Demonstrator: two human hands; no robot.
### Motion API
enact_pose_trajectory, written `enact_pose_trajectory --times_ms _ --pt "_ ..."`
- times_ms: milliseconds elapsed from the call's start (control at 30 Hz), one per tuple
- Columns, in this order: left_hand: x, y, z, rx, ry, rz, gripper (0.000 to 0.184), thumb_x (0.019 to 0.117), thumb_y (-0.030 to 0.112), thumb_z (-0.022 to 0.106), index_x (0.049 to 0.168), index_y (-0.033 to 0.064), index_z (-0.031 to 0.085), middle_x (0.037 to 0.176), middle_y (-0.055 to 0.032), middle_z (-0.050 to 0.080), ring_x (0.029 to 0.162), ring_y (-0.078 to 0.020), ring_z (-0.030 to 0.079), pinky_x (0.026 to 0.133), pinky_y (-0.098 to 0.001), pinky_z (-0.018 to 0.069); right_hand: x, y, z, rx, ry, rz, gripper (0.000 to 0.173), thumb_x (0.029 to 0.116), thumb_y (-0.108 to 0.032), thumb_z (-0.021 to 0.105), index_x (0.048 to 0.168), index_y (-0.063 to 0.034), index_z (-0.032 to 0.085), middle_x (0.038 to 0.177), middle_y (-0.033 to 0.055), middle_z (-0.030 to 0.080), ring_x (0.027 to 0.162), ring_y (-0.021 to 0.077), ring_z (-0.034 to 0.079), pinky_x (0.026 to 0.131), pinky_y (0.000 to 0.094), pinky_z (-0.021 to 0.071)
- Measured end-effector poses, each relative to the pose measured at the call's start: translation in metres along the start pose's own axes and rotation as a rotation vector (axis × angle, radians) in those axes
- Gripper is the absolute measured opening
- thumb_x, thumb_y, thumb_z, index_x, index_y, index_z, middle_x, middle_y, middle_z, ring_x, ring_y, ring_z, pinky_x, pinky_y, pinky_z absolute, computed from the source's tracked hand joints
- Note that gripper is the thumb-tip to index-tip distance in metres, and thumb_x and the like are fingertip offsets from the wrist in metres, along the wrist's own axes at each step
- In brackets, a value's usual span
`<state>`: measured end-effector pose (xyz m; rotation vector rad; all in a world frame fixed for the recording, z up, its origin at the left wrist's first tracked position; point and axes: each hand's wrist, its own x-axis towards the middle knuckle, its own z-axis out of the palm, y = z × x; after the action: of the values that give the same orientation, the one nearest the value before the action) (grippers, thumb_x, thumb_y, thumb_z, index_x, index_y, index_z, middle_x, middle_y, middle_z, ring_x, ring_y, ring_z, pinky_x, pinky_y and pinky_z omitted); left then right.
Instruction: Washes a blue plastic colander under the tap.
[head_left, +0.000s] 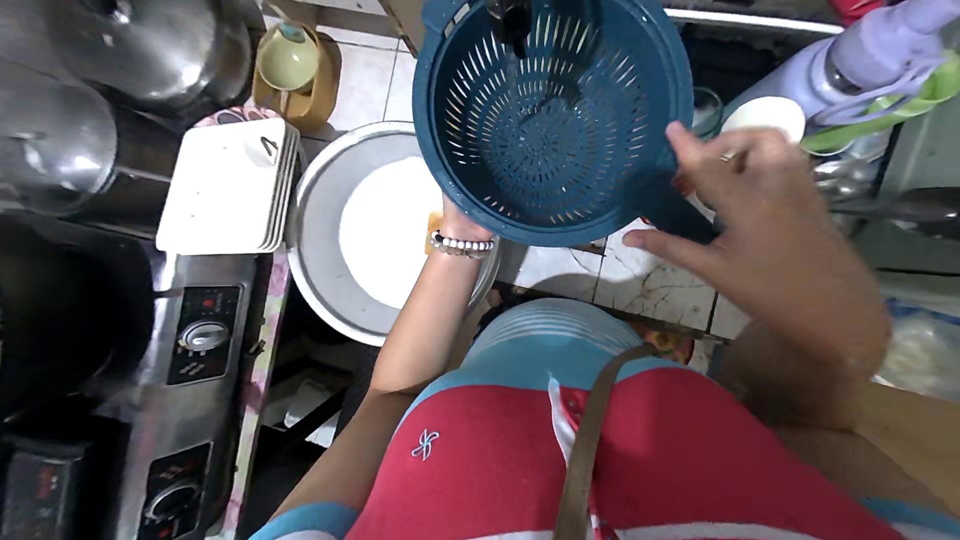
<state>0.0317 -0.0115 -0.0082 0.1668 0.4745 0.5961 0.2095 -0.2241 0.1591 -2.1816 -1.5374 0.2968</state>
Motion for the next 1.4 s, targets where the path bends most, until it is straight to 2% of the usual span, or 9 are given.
enact_pose_trajectory --times_ms 133,267,367,600,733,900,1000,1200,1400 --pt "0.004 -0.003 0.001 0.044 0.053 0.003 0.073 0.1021 0.068 0.008 0.112 0.0207 0.064 0.102 -0.0030 0.073 0.097 -0.0167 0.071 0.082 -0.0374 0.0598 0.041 -0.013 -0.025 -0.200 -0.087 -0.178 0.056 0.1041 -0.043 0.055 0.141 -0.0007 0.059 0.131 0.0369 0.053 0.115 0.0585 0.051 0.089 0.0682 0.0436" --pt "-0.001 -0.009 0.009 0.049 -0.040 0.037 0.074 0.1024 0.066 0.007 0.120 0.0193 0.060 0.108 -0.0040 0.072 0.102 -0.0173 0.069 0.086 -0.0384 0.0584 0.109 -0.027 0.000 -0.329 -0.591 -0.244 0.043 0.1074 -0.026 0.055 0.143 -0.0021 0.058 0.133 0.0301 0.056 0.129 0.0518 0.047 0.103 0.0649 0.0414" --pt "-0.034 -0.008 0.071 0.109 0.170 0.090 0.069 0.1064 0.054 -0.001 0.103 0.0198 0.058 0.087 0.0017 0.070 0.084 -0.0088 0.069 0.074 -0.0281 0.0585 0.128 -0.029 0.023 -0.403 -0.749 -0.246 0.045 0.1078 -0.020 0.053 0.149 -0.0011 0.051 0.140 0.0323 0.052 0.134 0.0523 0.046 0.107 0.0636 0.0401" --pt "-0.037 -0.005 0.078 0.117 0.184 0.067 0.069 0.1060 0.055 -0.002 0.104 0.0201 0.058 0.088 0.0014 0.069 0.085 -0.0097 0.069 0.074 -0.0288 0.0588 0.129 -0.046 0.031 -0.448 -0.761 -0.240 0.045 0.1052 -0.006 0.049 0.149 -0.0006 0.051 0.142 0.0304 0.051 0.133 0.0505 0.047 0.106 0.0611 0.0416" --pt "-0.036 -0.005 0.080 0.076 0.185 0.023 0.069 0.1060 0.056 -0.001 0.100 0.0205 0.059 0.085 0.0012 0.069 0.083 -0.0100 0.070 0.072 -0.0293 0.0592 0.110 -0.098 -0.002 -0.696 -0.812 -0.242 0.038 0.0923 0.012 0.056 0.129 0.0059 0.064 0.138 0.0240 0.059 0.133 0.0362 0.054 0.114 0.0375 0.0381" --pt "-0.032 -0.007 0.081 0.103 0.179 0.025 0.069 0.1057 0.056 -0.001 0.103 0.0202 0.058 0.088 0.0003 0.069 0.085 -0.0115 0.070 0.073 -0.0299 0.0587 0.142 -0.051 0.037 -0.467 -0.767 -0.223 0.035 0.1025 -0.003 0.054 0.136 0.0049 0.060 0.142 0.0294 0.051 0.133 0.0511 0.047 0.106 0.0630 0.0407" --pt "-0.034 -0.007 0.082 0.129 0.171 0.023 0.071 0.1047 0.057 -0.004 0.103 0.0210 0.057 0.088 0.0016 0.069 0.085 -0.0103 0.069 0.073 -0.0292 0.0584 0.149 -0.045 0.035 -0.435 -0.784 -0.251 0.032 0.1026 -0.003 0.052 0.131 0.0085 0.061 0.136 0.0299 0.055 0.128 0.0485 0.053 0.106 0.0604 0.0422" --pt "-0.033 -0.007 0.083 0.123 0.135 0.017 0.071 0.1053 0.056 -0.002 0.103 0.0208 0.059 0.089 0.0009 0.071 0.085 -0.0105 0.070 0.072 -0.0298 0.0594 0.148 -0.048 0.034 -0.463 -0.812 -0.231 0.042 0.1041 -0.003 0.049 0.146 0.0021 0.053 0.143 0.0309 0.051 0.135 0.0497 0.047 0.111 0.0598 0.0383" --pt "-0.030 0.001 0.092 0.124 0.184 0.062 0.067 0.1063 0.055 0.000 0.102 0.0201 0.056 0.086 0.0012 0.068 0.083 -0.0102 0.069 0.071 -0.0289 0.0590 0.161 -0.037 0.026 -0.403 -0.727 -0.280 0.038 0.1039 -0.002 0.048 0.140 0.0074 0.056 0.136 0.0298 0.058 0.131 0.0473 0.052 0.110 0.0602 0.0391"
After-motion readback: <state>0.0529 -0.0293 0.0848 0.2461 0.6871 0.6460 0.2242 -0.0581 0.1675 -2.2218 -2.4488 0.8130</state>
